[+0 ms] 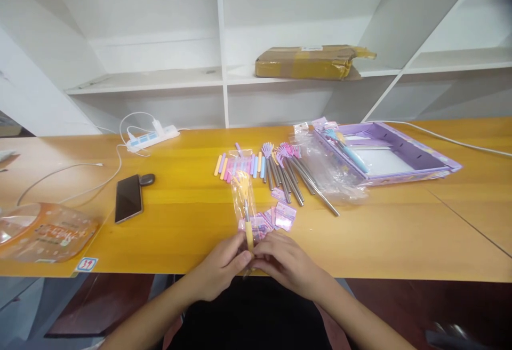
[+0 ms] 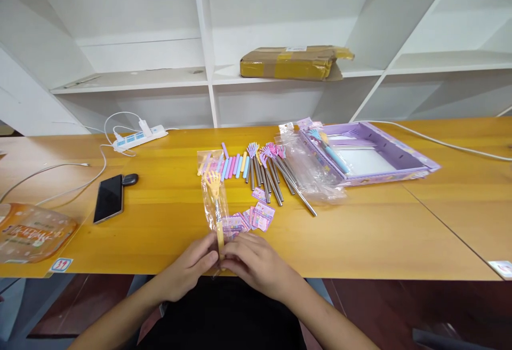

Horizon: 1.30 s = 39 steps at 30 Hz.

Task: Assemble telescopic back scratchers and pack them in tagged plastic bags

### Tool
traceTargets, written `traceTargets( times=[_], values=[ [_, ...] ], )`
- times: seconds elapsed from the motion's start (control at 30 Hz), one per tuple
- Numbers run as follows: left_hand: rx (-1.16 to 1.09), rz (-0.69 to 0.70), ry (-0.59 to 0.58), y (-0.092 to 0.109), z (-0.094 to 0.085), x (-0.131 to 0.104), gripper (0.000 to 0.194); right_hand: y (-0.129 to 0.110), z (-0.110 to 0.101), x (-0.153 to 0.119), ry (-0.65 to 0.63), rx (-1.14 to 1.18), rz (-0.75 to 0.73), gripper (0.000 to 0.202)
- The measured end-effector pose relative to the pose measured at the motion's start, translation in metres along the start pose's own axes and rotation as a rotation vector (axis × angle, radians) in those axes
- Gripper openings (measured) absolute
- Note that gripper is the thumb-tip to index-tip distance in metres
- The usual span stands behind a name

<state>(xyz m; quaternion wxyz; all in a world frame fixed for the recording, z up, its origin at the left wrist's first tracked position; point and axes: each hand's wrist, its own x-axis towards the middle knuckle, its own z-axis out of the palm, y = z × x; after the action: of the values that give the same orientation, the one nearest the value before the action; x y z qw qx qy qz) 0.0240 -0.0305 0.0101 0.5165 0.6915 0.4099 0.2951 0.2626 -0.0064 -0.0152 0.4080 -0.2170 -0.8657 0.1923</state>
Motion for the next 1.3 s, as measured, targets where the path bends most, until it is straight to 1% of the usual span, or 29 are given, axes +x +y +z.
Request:
traceTargets(
  times=[0.1, 0.13, 0.23, 0.37, 0.5, 0.6, 0.7, 0.77, 0.87, 0.97, 1.1, 1.2, 1.3],
  values=[
    [0.062, -0.018, -0.04, -0.001, 0.002, 0.001, 0.027, 0.0, 0.002, -0.002, 0.012, 0.016, 0.058, 0.008],
    [0.088, -0.032, -0.042, -0.001, 0.003, 0.002, 0.027, 0.0, 0.002, -0.003, 0.011, 0.02, 0.067, 0.008],
    [0.135, -0.061, 0.001, -0.004, 0.007, 0.004, 0.026, 0.001, 0.003, -0.004, 0.007, 0.019, 0.075, 0.009],
    [0.113, -0.09, 0.037, -0.005, 0.008, 0.004, 0.026, 0.003, 0.005, -0.006, 0.025, 0.006, 0.064, 0.014],
    [0.001, -0.092, 0.028, -0.005, 0.008, 0.005, 0.028, 0.005, 0.008, -0.009, 0.036, 0.0, 0.096, 0.019],
    [-0.135, -0.109, 0.028, -0.006, 0.009, 0.006, 0.029, 0.006, 0.008, -0.011, 0.038, 0.021, 0.138, 0.021],
    [-0.28, -0.116, 0.018, -0.009, 0.01, 0.006, 0.027, 0.005, 0.005, -0.011, 0.029, 0.072, 0.227, 0.026],
    [-0.331, -0.13, -0.012, -0.01, 0.01, 0.005, 0.025, 0.004, 0.003, -0.01, -0.004, 0.128, 0.284, 0.034],
    [-0.29, -0.142, -0.045, -0.01, 0.009, 0.004, 0.021, 0.003, 0.0, -0.011, -0.062, 0.216, 0.303, 0.05],
    [-0.18, -0.103, -0.031, -0.007, 0.006, 0.004, 0.023, 0.002, 0.0, -0.013, -0.104, 0.306, 0.313, 0.06],
    [-0.098, -0.096, -0.04, -0.004, 0.005, 0.005, 0.02, 0.003, 0.003, -0.016, -0.111, 0.375, 0.322, 0.061],
    [-0.109, -0.139, -0.02, -0.004, 0.006, 0.007, 0.021, 0.005, 0.005, -0.017, -0.093, 0.376, 0.336, 0.059],
    [-0.157, -0.176, 0.007, -0.004, 0.008, 0.007, 0.016, 0.007, 0.005, -0.017, -0.089, 0.378, 0.354, 0.058]
  ],
)
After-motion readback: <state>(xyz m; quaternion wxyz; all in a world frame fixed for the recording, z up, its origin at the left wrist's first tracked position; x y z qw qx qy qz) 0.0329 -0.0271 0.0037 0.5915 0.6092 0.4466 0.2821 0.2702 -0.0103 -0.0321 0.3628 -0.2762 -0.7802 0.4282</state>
